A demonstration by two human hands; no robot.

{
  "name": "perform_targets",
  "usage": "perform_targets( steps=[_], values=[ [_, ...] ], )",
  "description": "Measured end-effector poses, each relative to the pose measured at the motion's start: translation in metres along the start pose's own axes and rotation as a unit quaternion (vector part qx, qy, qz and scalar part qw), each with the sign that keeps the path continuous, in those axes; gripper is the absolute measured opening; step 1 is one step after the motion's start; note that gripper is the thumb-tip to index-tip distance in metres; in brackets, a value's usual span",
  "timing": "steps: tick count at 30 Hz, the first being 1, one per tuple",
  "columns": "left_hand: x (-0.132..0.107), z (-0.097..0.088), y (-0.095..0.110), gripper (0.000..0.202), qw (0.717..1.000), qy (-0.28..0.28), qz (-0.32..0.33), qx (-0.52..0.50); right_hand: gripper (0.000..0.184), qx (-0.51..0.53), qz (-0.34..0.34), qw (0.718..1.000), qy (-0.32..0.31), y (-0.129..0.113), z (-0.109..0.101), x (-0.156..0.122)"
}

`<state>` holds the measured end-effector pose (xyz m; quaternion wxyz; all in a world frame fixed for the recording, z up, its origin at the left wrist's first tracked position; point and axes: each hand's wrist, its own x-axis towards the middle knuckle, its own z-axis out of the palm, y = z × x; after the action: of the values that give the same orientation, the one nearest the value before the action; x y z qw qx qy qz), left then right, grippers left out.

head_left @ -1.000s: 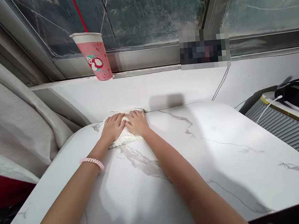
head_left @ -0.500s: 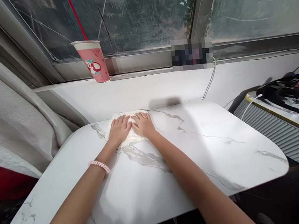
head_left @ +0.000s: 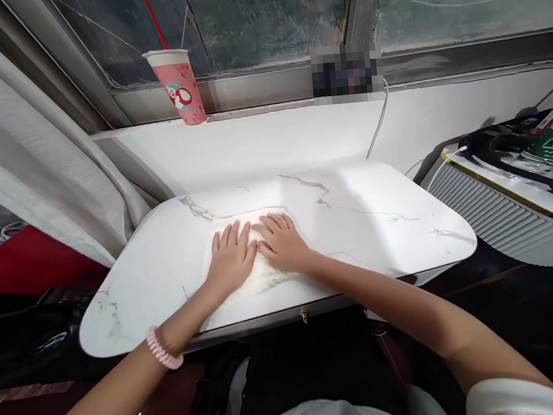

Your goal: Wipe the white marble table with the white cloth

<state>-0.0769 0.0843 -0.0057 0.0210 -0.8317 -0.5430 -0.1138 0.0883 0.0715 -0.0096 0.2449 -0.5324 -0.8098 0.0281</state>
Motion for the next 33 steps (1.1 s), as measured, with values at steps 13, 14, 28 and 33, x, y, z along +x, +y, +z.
perform_targets(
  steps=[13,14,28,33],
  values=[
    [-0.056,0.005,0.053,0.060,0.988,0.062,0.135,0.031,0.046,-0.013,-0.069,0.998,-0.006,0.015,-0.037,-0.075],
    [-0.049,0.007,0.051,0.060,0.988,0.061,0.137,0.032,0.046,-0.013,-0.068,0.998,-0.010,0.019,-0.036,-0.069],
    [0.158,0.033,0.009,0.053,0.998,0.002,0.057,0.036,0.040,-0.010,-0.008,1.000,-0.012,0.125,-0.004,0.102],
    [0.201,0.042,0.007,0.052,0.997,0.009,0.075,0.029,0.041,0.000,0.043,0.999,0.012,0.148,0.001,0.126]
  ],
)
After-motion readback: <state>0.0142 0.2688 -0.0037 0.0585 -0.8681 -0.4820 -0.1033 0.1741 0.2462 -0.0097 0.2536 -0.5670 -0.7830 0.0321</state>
